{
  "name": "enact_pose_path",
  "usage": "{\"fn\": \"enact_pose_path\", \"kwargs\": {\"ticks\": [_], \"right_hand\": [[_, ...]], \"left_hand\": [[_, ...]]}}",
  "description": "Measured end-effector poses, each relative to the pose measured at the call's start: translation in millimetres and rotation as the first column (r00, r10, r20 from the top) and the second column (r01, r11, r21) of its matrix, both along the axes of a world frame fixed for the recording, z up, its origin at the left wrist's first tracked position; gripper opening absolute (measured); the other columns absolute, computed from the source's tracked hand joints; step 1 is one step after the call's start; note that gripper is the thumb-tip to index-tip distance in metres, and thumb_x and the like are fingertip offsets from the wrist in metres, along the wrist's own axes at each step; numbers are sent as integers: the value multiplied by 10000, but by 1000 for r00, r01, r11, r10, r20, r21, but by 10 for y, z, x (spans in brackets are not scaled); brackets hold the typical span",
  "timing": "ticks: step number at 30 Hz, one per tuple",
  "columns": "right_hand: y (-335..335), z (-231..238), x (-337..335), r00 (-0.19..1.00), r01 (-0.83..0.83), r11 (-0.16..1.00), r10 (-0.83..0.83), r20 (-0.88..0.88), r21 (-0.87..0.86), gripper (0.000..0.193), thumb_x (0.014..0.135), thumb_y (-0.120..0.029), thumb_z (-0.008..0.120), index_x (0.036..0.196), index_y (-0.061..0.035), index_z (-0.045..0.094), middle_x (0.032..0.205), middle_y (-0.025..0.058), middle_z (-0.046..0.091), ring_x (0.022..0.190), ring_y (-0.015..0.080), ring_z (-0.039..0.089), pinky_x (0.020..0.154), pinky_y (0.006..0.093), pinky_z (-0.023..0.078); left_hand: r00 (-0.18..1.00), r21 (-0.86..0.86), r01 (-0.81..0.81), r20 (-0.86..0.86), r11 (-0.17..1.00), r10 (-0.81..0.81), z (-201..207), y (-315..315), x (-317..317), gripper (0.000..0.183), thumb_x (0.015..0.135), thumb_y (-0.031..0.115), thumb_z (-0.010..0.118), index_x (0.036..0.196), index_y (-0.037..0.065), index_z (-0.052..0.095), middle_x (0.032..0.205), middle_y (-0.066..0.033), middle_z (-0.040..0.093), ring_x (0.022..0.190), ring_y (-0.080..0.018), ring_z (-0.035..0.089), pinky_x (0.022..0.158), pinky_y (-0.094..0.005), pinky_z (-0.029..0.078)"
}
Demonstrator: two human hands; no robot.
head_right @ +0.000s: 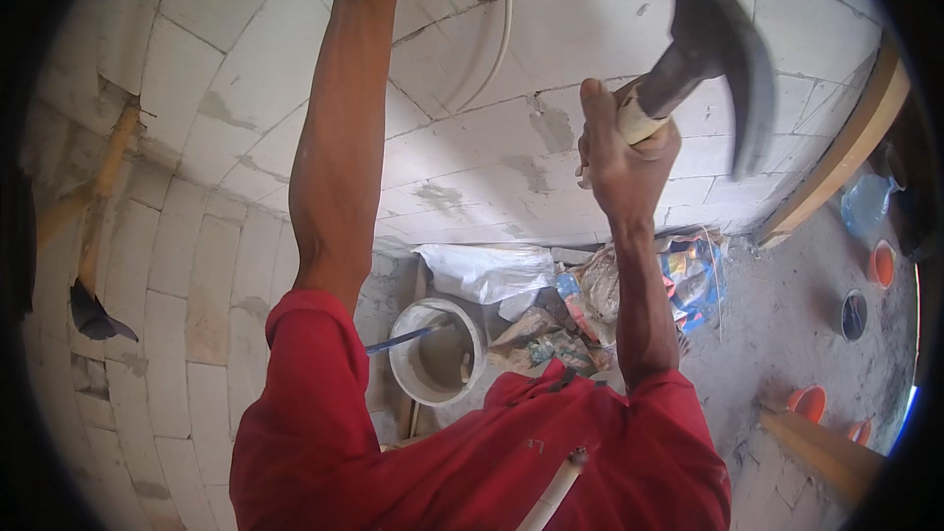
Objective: The person uses a hammer and chisel to chip away at a tiled wall to create a recess. They then insert a black electrical box into the hole and secure it with a nail, adjusting the white conduit pipe to fit.
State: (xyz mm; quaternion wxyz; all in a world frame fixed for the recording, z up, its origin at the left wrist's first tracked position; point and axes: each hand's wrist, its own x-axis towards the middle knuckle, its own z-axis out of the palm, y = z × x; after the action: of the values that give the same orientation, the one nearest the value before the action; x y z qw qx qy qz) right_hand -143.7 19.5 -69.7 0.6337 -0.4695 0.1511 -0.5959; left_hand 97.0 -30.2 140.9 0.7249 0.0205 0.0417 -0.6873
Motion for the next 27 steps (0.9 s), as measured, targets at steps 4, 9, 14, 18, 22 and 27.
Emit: {"fn": "enact_pose_path", "kwargs": {"ticks": [4, 9, 14, 18, 22, 27], "right_hand": [[-102, 193, -347, 1000, 10, 1000, -10, 18, 24, 321, 954, -166, 724, 755, -132, 475, 517, -57, 412, 418, 24, 335, 394, 235, 273], [-126, -421, -1043, 983, 72, 996, -63, -175, 44, 298, 982, -154, 691, 813, -125, 448, 539, -52, 410, 425, 22, 339, 380, 230, 258], [164, -1124, -1609, 913, -58, 965, 155, -378, 257, 308, 974, -165, 699, 804, -137, 444, 499, -60, 391, 366, 40, 343, 339, 242, 266], [250, -1197, -1826, 883, -42, 953, 177, -434, 302, 318, 972, -172, 707, 837, -135, 422, 489, -46, 381, 355, 46, 336, 330, 241, 264], [214, -1133, -1938, 840, -79, 962, 205, -502, 260, 315, 970, -195, 718, 865, -123, 430, 490, -34, 407, 358, 51, 348, 333, 241, 266], [209, -823, -2171, 766, -69, 959, 228, -601, 275, 330, 957, -228, 727, 762, -86, 502, 504, -1, 492, 368, 79, 460, 341, 253, 342]], "left_hand": [[982, 30, -114, 156, 993, 108, -47, -289, -61, 310, 976, 55, 477, 752, -96, 628, 723, -183, 683, 739, -320, 716, 888, -513, 637], [615, 134, -263, 786, 955, 59, -1212, 235, -614, 219, 1039, 216, 584, 1076, 13, 513, 874, -111, 595, 741, -231, 648, 831, -513, 638], [281, 315, -313, 932, 896, -229, -2157, 1155, -891, 444, 1024, 523, 562, 1093, 89, 495, 738, -24, 549, 513, -132, 521, 487, -316, 447], [152, 232, -239, 968, 943, -200, -1973, 886, -1147, 447, 1027, 508, 562, 1117, 74, 497, 752, -29, 531, 522, -125, 505, 507, -301, 444], [251, 114, -307, 967, 945, -35, -1770, 457, -1151, 430, 1036, 488, 552, 1090, 67, 490, 783, -42, 525, 569, -130, 523, 525, -297, 449], [456, 41, -571, 846, 820, 275, -1802, 79, -1020, 385, 1055, 455, 512, 988, 78, 475, 775, -38, 491, 603, -135, 517, 528, -312, 468]]}}
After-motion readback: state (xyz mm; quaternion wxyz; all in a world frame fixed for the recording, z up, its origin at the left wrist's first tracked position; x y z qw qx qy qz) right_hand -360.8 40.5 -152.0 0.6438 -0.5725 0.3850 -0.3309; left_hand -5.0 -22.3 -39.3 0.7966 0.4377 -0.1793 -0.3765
